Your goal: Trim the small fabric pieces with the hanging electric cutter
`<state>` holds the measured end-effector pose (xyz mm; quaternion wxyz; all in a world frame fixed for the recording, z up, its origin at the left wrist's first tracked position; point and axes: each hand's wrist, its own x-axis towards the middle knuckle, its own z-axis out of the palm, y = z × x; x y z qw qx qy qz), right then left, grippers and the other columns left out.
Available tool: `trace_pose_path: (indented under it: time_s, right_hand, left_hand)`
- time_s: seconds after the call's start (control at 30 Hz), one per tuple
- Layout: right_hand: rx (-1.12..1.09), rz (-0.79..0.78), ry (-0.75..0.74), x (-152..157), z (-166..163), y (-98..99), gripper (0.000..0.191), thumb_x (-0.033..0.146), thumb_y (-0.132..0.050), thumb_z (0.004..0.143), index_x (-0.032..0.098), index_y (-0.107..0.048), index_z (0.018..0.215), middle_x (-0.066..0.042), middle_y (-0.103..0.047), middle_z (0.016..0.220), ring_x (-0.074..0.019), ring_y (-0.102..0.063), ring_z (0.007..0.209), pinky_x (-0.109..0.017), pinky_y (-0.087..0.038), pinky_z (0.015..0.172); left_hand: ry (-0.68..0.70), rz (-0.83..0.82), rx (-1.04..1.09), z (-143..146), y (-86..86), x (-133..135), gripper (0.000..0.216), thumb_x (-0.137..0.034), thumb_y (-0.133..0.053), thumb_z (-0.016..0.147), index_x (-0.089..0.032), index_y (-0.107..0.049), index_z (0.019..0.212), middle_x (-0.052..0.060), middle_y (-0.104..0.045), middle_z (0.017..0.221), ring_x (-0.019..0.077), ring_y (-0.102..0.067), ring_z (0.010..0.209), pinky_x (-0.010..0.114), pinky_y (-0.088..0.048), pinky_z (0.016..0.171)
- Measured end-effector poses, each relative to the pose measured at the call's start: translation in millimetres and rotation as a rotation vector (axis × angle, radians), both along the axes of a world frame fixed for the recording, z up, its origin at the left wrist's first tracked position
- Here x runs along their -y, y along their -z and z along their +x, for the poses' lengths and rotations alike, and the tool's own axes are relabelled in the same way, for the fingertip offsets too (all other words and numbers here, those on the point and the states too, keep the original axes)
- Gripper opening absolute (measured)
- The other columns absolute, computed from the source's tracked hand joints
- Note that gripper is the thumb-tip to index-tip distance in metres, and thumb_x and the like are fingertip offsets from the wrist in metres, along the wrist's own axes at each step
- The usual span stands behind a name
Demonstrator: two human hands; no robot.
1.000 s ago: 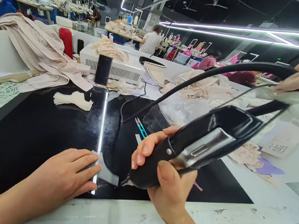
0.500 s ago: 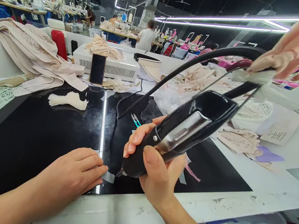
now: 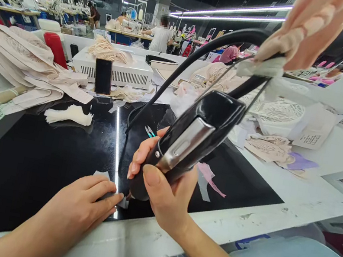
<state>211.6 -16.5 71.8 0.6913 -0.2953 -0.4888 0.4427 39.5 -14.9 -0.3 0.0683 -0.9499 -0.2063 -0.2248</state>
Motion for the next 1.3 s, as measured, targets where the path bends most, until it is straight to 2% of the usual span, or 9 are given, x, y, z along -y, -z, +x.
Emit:
trace_pose_path:
  time_s: [0.3, 0.47, 0.67, 0.9, 1.1, 1.3]
  right_hand:
    - [0.039, 0.0, -0.009, 2.8, 1.7, 0.6, 0.042, 0.03, -0.076, 0.074, 0.028, -0.039, 0.093, 0.007, -0.05, 0.066, -0.0122, -0.049, 0.053, -0.028, -0.047, 0.046]
    - [0.045, -0.01, 0.003, 2.7, 2.6, -0.4, 0.041, 0.029, -0.075, 0.074, 0.028, -0.038, 0.092, 0.008, -0.05, 0.065, -0.0124, -0.049, 0.052, -0.028, -0.047, 0.046]
    - [0.041, -0.019, 0.018, 2.1, 1.3, -2.3, 0.04, 0.025, -0.073, 0.071, 0.027, -0.038, 0.089, 0.008, -0.049, 0.064, -0.0122, -0.051, 0.051, -0.029, -0.048, 0.047]
    - [0.046, -0.017, 0.022, 1.3, 2.4, -1.3, 0.039, 0.025, -0.073, 0.072, 0.027, -0.038, 0.089, 0.008, -0.052, 0.065, -0.0119, -0.053, 0.052, -0.028, -0.049, 0.046]
    - [0.017, 0.004, 0.087, -1.9, 0.7, -2.8, 0.037, 0.024, -0.073, 0.072, 0.026, -0.044, 0.094, 0.008, -0.055, 0.067, -0.0111, -0.053, 0.051, -0.027, -0.049, 0.046]
    - [0.037, 0.005, 0.039, -0.2, 1.8, -1.9, 0.037, 0.023, -0.073, 0.072, 0.026, -0.041, 0.09, 0.008, -0.053, 0.066, -0.0115, -0.053, 0.051, -0.027, -0.049, 0.047]
  left_hand:
    - [-0.044, 0.016, -0.021, -2.1, -3.0, 3.5, 0.031, -0.03, -0.041, 0.105, -0.02, -0.068, 0.118, 0.004, -0.072, 0.106, 0.0206, -0.065, 0.099, 0.036, -0.051, 0.089]
    - [-0.059, -0.018, -0.005, -3.8, -2.0, 5.7, 0.032, -0.037, -0.043, 0.105, -0.023, -0.066, 0.122, 0.003, -0.07, 0.111, 0.0212, -0.063, 0.104, 0.037, -0.049, 0.093]
    - [-0.025, 0.033, 0.025, -3.8, -6.3, 7.6, 0.032, -0.035, -0.042, 0.105, -0.02, -0.068, 0.116, 0.002, -0.07, 0.111, 0.0192, -0.063, 0.105, 0.035, -0.045, 0.099]
    - [-0.008, -0.02, -0.006, -4.5, -5.2, 6.0, 0.031, -0.034, -0.043, 0.105, -0.019, -0.067, 0.118, 0.003, -0.07, 0.11, 0.0183, -0.063, 0.102, 0.031, -0.051, 0.093]
    - [0.0, -0.011, -0.024, -4.1, -3.2, 5.4, 0.032, -0.033, -0.043, 0.105, -0.019, -0.065, 0.123, 0.003, -0.071, 0.11, 0.0198, -0.064, 0.1, 0.034, -0.052, 0.092]
    - [0.004, -0.017, -0.022, -3.1, -4.0, 5.5, 0.03, -0.032, -0.045, 0.104, -0.018, -0.067, 0.12, 0.003, -0.071, 0.111, 0.0203, -0.063, 0.102, 0.034, -0.052, 0.093]
